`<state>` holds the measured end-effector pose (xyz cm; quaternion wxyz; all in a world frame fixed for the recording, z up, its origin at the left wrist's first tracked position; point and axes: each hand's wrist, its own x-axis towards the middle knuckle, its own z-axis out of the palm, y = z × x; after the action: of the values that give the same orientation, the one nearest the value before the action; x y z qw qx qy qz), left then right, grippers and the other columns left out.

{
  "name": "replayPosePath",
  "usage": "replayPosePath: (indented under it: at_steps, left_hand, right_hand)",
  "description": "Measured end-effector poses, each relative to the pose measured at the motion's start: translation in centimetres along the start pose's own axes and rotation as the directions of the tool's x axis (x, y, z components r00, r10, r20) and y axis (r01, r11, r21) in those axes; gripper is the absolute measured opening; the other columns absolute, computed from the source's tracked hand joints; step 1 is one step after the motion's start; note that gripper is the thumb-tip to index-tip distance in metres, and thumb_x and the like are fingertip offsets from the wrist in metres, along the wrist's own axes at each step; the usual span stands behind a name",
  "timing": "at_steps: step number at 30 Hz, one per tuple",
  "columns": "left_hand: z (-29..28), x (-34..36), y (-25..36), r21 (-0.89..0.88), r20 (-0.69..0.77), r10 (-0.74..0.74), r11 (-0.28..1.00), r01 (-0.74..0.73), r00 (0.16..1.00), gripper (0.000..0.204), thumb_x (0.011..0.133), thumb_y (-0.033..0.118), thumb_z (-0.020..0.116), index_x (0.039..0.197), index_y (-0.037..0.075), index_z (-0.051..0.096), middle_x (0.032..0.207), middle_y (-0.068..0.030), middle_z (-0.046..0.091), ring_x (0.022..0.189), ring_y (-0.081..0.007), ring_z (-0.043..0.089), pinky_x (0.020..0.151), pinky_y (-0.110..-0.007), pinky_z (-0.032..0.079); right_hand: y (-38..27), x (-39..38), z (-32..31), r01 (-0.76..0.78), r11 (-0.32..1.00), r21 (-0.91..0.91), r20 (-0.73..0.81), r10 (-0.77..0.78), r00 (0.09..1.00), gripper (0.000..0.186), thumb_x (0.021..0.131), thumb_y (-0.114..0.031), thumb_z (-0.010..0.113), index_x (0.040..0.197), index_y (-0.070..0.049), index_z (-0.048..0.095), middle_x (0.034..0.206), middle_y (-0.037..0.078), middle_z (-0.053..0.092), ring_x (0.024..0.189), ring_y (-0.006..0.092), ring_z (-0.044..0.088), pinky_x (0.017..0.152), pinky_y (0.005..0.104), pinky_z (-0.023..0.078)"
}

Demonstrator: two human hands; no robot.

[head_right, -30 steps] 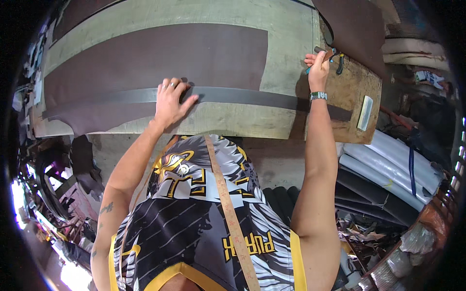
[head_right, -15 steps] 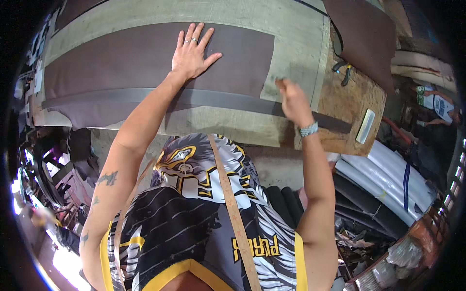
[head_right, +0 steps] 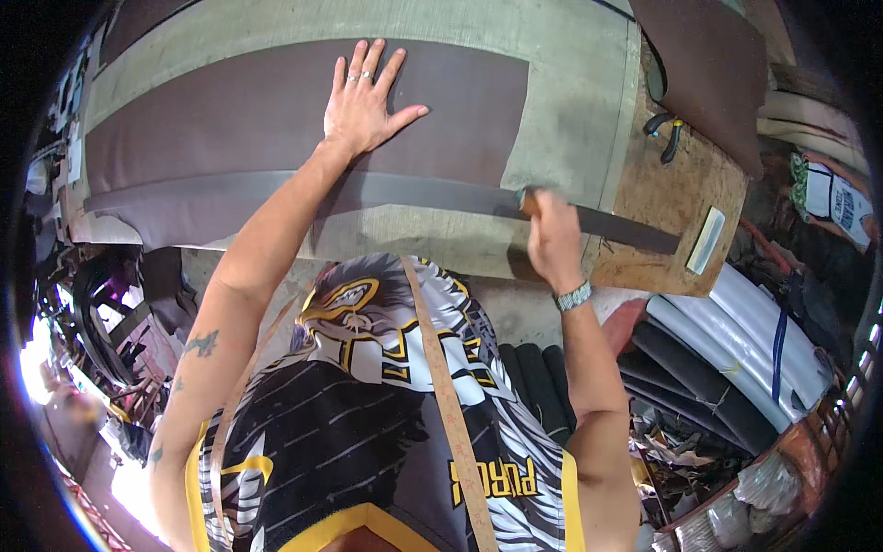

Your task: Cutting and preparing leather pieces on a workshop table using a blade, hammer, and measuring tape.

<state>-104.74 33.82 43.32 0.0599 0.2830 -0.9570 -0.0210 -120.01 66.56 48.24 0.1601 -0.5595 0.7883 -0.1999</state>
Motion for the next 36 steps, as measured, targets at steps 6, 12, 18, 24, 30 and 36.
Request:
replayPosePath:
  at_steps: [6, 12, 18, 24, 30, 36]
  left_hand:
    - [0.1, -0.6, 0.3, -0.021, 0.032, 0.004, 1.000, -0.003, 0.999, 0.097, 0.086, 0.081, 0.044, 0.159, 0.020, 0.025, 0.164, -0.0139, 0.021, 0.153, -0.0329, 0.012, 0.123, -0.053, 0.011]
    - [0.1, -0.5, 0.3, -0.009, 0.004, 0.008, 1.000, -0.008, 1.000, 0.100, 0.084, 0.084, 0.042, 0.159, 0.020, 0.024, 0.164, -0.0129, 0.019, 0.153, -0.0329, 0.011, 0.123, -0.053, 0.010]
    - [0.2, -0.8, 0.3, -0.026, 0.021, 0.005, 1.000, -0.004, 1.000, 0.100, 0.083, 0.085, 0.041, 0.159, 0.021, 0.025, 0.164, -0.0130, 0.022, 0.153, -0.0327, 0.014, 0.123, -0.054, 0.011]
    - [0.5, -1.0, 0.3, -0.039, -0.002, -0.003, 0.999, 0.003, 1.000, 0.099, 0.083, 0.085, 0.043, 0.158, 0.022, 0.028, 0.163, -0.0130, 0.024, 0.152, -0.0322, 0.015, 0.123, -0.054, 0.013]
    - [0.4, -0.9, -0.2, -0.039, -0.005, -0.019, 0.999, 0.019, 1.000, 0.097, 0.083, 0.083, 0.044, 0.157, 0.021, 0.030, 0.163, -0.0124, 0.024, 0.152, -0.0317, 0.016, 0.123, -0.054, 0.014]
    - [0.6, -1.2, 0.0, -0.057, -0.056, -0.044, 0.998, 0.041, 0.997, 0.092, 0.086, 0.079, 0.046, 0.156, 0.021, 0.033, 0.162, -0.0127, 0.026, 0.152, -0.0314, 0.017, 0.122, -0.053, 0.015]
  right_hand:
    - [-1.6, 1.8, 0.3, 0.024, 0.994, -0.106, -0.005, -0.025, 1.000, 0.041, 0.077, 0.002, 0.061, 0.118, 0.001, 0.055, 0.108, 0.017, 0.057, 0.103, 0.0364, 0.054, 0.086, 0.0444, 0.044]
    - [-0.7, 3.1, -0.2, 0.056, 0.997, -0.046, 0.005, -0.055, 0.998, 0.040, 0.075, 0.003, 0.061, 0.115, -0.001, 0.056, 0.106, 0.016, 0.057, 0.100, 0.0371, 0.053, 0.086, 0.0452, 0.045]
    - [-0.1, 3.6, -0.1, 0.101, 0.994, -0.037, 0.113, -0.096, 0.989, 0.038, 0.075, 0.004, 0.062, 0.112, 0.000, 0.056, 0.105, 0.017, 0.057, 0.099, 0.0382, 0.053, 0.087, 0.0457, 0.045]
    - [-0.2, 3.5, -0.5, 0.092, 0.994, -0.055, 0.133, -0.085, 0.987, 0.038, 0.075, 0.007, 0.062, 0.113, 0.001, 0.055, 0.105, 0.019, 0.058, 0.100, 0.0397, 0.054, 0.086, 0.0444, 0.047]
    - [1.9, 8.5, -2.1, -0.208, 0.817, 0.537, -0.082, 0.296, 0.952, 0.022, 0.103, -0.015, 0.048, 0.115, 0.003, 0.055, 0.103, 0.012, 0.066, 0.095, 0.0251, 0.064, 0.085, 0.0366, 0.050]
    - [6.7, 10.5, -0.2, -0.163, 0.689, 0.706, -0.348, 0.538, 0.768, 0.037, 0.108, -0.030, 0.040, 0.116, 0.002, 0.057, 0.102, 0.009, 0.068, 0.094, 0.0167, 0.062, 0.087, 0.0334, 0.050]
